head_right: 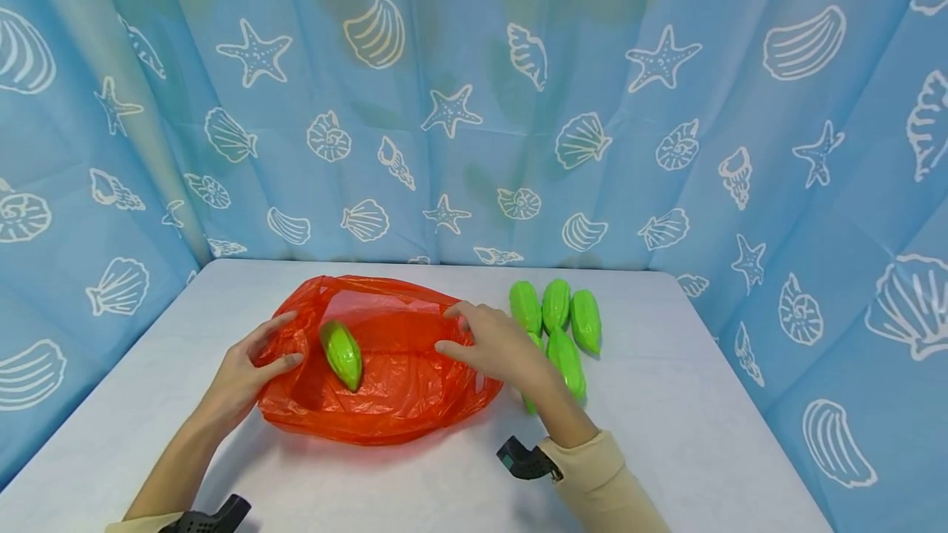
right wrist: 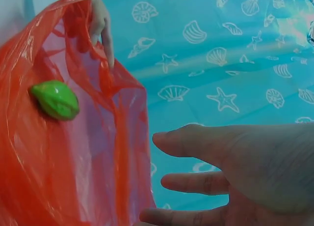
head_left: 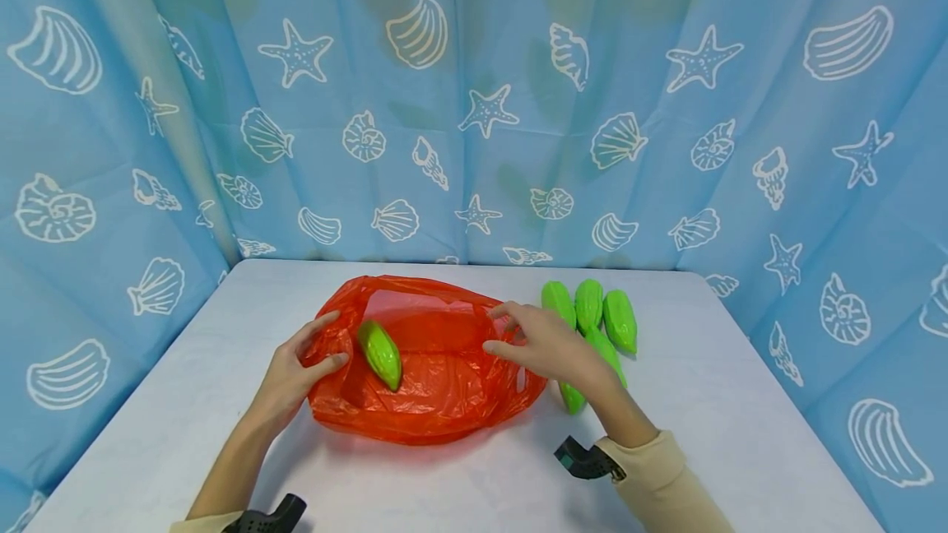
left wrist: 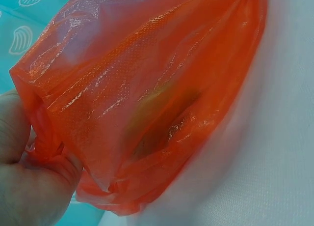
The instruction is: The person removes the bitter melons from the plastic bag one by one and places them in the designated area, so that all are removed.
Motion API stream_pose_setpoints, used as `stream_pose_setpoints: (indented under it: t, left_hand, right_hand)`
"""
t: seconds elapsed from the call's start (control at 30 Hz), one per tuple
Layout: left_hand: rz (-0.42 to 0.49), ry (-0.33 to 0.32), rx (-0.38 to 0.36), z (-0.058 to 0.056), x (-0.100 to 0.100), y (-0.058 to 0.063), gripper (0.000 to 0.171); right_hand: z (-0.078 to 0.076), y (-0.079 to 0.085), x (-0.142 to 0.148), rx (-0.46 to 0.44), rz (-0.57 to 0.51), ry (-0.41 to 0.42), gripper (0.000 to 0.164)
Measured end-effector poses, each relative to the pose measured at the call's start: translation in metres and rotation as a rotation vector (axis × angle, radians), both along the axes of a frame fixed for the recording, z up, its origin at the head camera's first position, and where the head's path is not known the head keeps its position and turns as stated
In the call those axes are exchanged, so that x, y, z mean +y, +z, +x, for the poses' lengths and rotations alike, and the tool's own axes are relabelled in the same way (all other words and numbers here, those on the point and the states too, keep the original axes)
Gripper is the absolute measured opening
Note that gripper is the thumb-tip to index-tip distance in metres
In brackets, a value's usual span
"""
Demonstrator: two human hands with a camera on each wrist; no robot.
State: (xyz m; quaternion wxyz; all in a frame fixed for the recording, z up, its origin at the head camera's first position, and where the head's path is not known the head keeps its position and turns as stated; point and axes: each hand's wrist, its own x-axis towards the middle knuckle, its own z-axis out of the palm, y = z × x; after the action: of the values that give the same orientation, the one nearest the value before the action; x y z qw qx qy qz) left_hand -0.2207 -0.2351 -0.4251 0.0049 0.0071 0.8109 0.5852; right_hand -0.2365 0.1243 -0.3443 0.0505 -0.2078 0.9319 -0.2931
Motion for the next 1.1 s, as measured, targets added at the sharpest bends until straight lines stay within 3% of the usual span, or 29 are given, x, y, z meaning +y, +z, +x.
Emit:
stream_pose_setpoints:
  t: [0.3, 0.63, 1.1]
  left_hand:
    - [0.006, -0.002, -0.016, 0.001, 0.001, 0.002, 0.072]
    - [0.006, 0.003, -0.022, 0.000, 0.001, -0.001, 0.073]
    - [0.013, -0.006, -0.007, -0.001, 0.001, -0.003, 0.072]
  right_hand:
    - [-0.003, -0.010, -0.019, -0.064, 0.008, 0.029, 0.047]
    - [-0.007, -0.015, -0.033, -0.083, 0.115, 0.073, 0.052]
    - [-0.021, -0.019, -0.066, -0.142, 0.187, 0.117, 0.051]
